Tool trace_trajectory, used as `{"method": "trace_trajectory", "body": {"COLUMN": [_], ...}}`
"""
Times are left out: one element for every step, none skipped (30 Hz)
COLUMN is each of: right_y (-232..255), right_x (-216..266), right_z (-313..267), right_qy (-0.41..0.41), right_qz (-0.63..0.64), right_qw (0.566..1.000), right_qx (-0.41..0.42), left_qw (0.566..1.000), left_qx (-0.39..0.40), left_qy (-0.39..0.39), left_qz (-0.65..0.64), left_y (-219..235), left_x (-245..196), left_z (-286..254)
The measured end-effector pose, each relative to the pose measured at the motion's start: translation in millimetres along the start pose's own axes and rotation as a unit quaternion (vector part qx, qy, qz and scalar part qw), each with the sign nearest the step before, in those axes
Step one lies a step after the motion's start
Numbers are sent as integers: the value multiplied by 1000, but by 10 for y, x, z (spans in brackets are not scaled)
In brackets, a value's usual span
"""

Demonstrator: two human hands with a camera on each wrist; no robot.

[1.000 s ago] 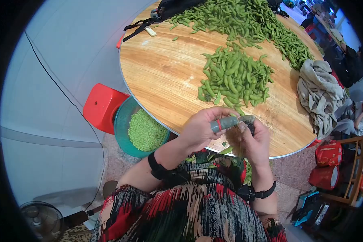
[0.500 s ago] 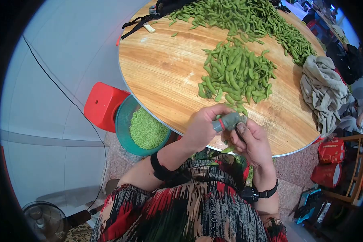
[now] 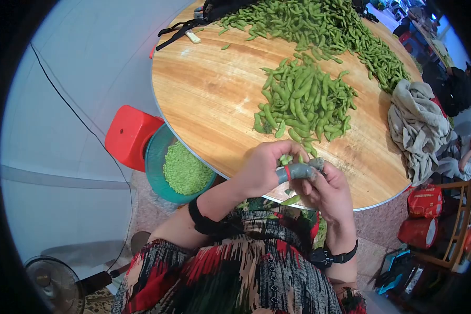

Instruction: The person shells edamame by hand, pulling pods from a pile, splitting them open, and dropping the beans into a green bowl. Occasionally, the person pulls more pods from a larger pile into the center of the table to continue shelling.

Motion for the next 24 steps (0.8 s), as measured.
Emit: {"method": "trace_trajectory", "body": {"right_y": [5,18,14,4,4,1,0,0,18,39,43,46,39,4,-48,-80,-57,-15,19,55,61,39,25,-2], "right_x": [4,13,12,11,14,16,18,17,17,21,30,65,89,75,95,123,124,105,83,68,13,-23,-32,-40], "right_z": [-16,-13,-16,-19,-22,-26,-27,-28,-30,-32,-38,-36,-39,-44,-36,-29,-22,-17,-16,-11,-19,-40,-53,-67], "right_qy": [-81,-82,-102,-121,-122,-121,-120,-122,-110,-99,-102,-64,-26,-29,29,87,86,49,13,12,-42,-95,-97,-110], "right_qz": [94,91,154,217,215,213,211,209,152,94,91,-12,-115,-115,-176,-235,-236,-200,-163,-164,-27,112,111,173], "right_qw": [992,992,983,969,969,969,970,970,982,991,991,998,992,992,983,967,967,977,983,983,992,979,979,970], "right_qx": [-6,-4,1,6,8,10,12,13,6,-1,0,20,40,41,38,36,37,62,86,87,114,139,139,130], "left_qw": [989,989,982,973,973,989,995,995,994,985,985,986,985,985,991,995,995,989,980,980,961,936,936,922], "left_qx": [-10,-12,8,28,26,55,85,84,98,111,109,76,42,40,39,37,36,54,74,73,122,170,170,188], "left_qy": [-71,-73,-103,-133,-135,-61,12,11,50,88,88,95,103,104,73,42,42,56,69,69,83,96,96,116], "left_qz": [131,128,157,185,184,119,53,51,-22,-95,-99,-114,-129,-131,-107,-83,-84,-128,-170,-172,-232,-292,-294,-317], "left_y": [21,49,55,55,64,64,64,83,96,89,76,83,89,74,59,48,40,19,3,9,-9,-30,-19,-20], "left_x": [-49,-61,-95,-130,-164,-165,-145,-146,-118,-88,-75,-58,-36,-3,19,25,29,38,47,81,127,156,171,148], "left_z": [8,30,44,44,37,38,38,41,46,48,45,44,35,37,55,65,57,44,33,34,29,14,10,8]}}
Point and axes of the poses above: each hand's wrist, its own z-axis towards the middle knuckle, its own y-axis out of the back of the hand, x = y × z, the point moved 3 cm from there along z, towards the middle knuckle, and after that the axes turned 9 degrees about y, right-handed, at the moved point
